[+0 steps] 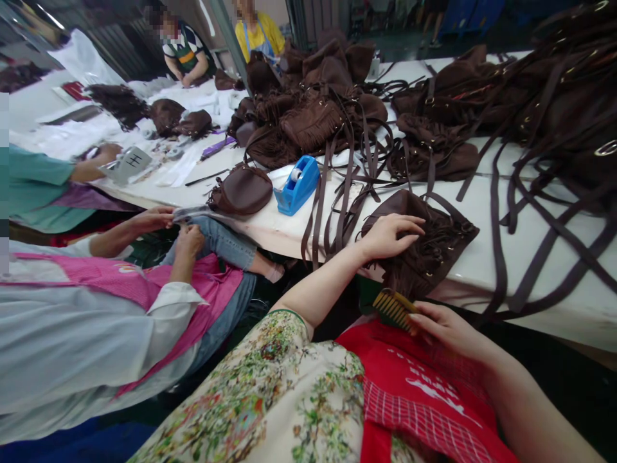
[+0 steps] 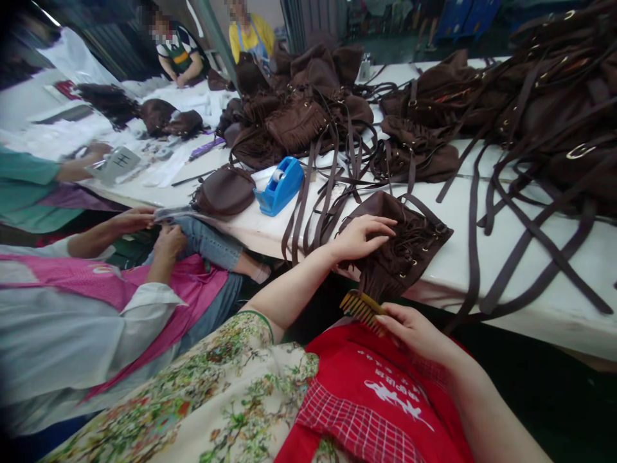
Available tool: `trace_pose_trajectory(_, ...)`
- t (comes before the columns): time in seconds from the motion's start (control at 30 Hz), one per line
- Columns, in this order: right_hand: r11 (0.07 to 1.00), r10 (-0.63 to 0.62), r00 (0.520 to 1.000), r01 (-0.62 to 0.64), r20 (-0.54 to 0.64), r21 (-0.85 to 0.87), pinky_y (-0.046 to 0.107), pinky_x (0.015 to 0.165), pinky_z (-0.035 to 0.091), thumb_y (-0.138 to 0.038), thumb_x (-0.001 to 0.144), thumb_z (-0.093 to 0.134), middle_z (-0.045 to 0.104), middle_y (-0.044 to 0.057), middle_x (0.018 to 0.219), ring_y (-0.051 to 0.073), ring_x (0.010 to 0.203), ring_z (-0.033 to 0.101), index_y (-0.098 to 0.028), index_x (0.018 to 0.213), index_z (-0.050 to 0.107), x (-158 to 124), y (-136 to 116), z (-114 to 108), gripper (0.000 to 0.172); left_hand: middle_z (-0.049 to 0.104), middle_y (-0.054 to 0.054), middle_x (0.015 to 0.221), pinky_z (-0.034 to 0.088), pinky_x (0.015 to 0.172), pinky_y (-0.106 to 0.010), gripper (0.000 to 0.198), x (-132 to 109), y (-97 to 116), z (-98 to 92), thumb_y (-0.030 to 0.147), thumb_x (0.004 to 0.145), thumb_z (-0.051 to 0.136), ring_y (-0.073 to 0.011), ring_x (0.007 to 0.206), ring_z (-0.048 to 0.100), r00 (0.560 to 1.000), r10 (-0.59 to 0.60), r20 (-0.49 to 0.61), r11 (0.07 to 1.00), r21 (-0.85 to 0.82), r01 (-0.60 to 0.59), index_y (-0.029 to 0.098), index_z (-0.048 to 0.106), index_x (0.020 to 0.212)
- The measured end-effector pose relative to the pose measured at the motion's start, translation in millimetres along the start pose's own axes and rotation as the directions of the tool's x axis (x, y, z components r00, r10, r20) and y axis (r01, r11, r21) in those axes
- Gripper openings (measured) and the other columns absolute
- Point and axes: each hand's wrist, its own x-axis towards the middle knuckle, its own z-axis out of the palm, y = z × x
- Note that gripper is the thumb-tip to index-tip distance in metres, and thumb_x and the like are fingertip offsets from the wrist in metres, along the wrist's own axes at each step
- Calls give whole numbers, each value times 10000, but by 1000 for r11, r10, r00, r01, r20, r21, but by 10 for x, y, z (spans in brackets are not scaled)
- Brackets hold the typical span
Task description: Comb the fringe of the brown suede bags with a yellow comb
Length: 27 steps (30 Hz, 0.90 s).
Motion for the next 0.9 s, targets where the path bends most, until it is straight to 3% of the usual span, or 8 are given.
trace_pose_trajectory(0.07,999,-3,1000,4,-18,51,212,460,337,-579,879,552,595,-11,700,78,506,441,-179,884,592,-42,-66,-8,402,656,-53,1237,364,1076,-313,254,-145,174,-59,295,919,492,-164,1163,577,997,-29,-69,998,-60,25,192,711,995)
trace_pose_trajectory(0.17,996,-9,998,14,-56,92,209,442,338,-604,854,571,607,0,692,75,485,444,-179,861,595,-85,-198,-15,426,710,-48,1088,434,970,-258,373,-325,330,-114,360,968,402,-154,1038,630,981,-110,159,954,-259,149,167,719,1001)
trace_pose_trajectory(0.27,993,-17,996,27,-91,113,208,410,319,-617,834,586,611,4,686,71,451,424,-179,881,598,-111,-286,-24,441,722,-24,974,466,857,-225,399,-413,345,-80,402,967,406,-142,895,643,852,-178,493,850,-359,385,165,725,997)
trace_pose_trajectory(0.4,995,-52,989,62,-135,72,230,479,411,-552,792,678,636,17,735,121,558,522,-182,994,625,-122,-282,-59,425,661,-6,722,458,707,-223,444,-414,297,72,497,921,469,-120,679,581,703,-256,663,659,-412,629,137,713,831)
trace_pose_trajectory(0.57,993,-106,973,113,-206,19,277,689,509,-507,769,722,681,54,899,194,789,616,-180,1011,643,-94,-243,-94,415,519,34,562,380,566,-226,483,-361,334,247,581,775,639,-77,530,451,658,-370,656,408,-521,750,116,605,646)
trace_pose_trajectory(0.73,991,-128,963,130,-236,-9,305,656,509,-518,786,693,681,61,877,193,736,599,-147,1120,618,-54,-307,-64,505,506,46,528,347,512,-234,509,-299,378,408,587,572,788,-72,484,442,611,-433,663,197,-591,782,132,562,599)
trace_pose_trajectory(0.8,991,-136,960,129,-246,-44,304,626,499,-529,790,680,668,50,833,179,690,579,-133,1107,622,-45,-345,-56,510,513,45,523,344,506,-231,486,-283,379,466,538,539,824,-71,480,447,608,-472,638,188,-601,777,134,561,599)
trace_pose_trajectory(0.9,987,-150,959,132,-239,-91,299,622,495,-538,794,669,653,43,799,181,694,574,-128,1048,641,-42,-372,-66,483,452,65,479,287,471,-218,479,-295,389,521,490,541,833,-51,445,388,664,-521,536,277,-630,726,147,499,554)
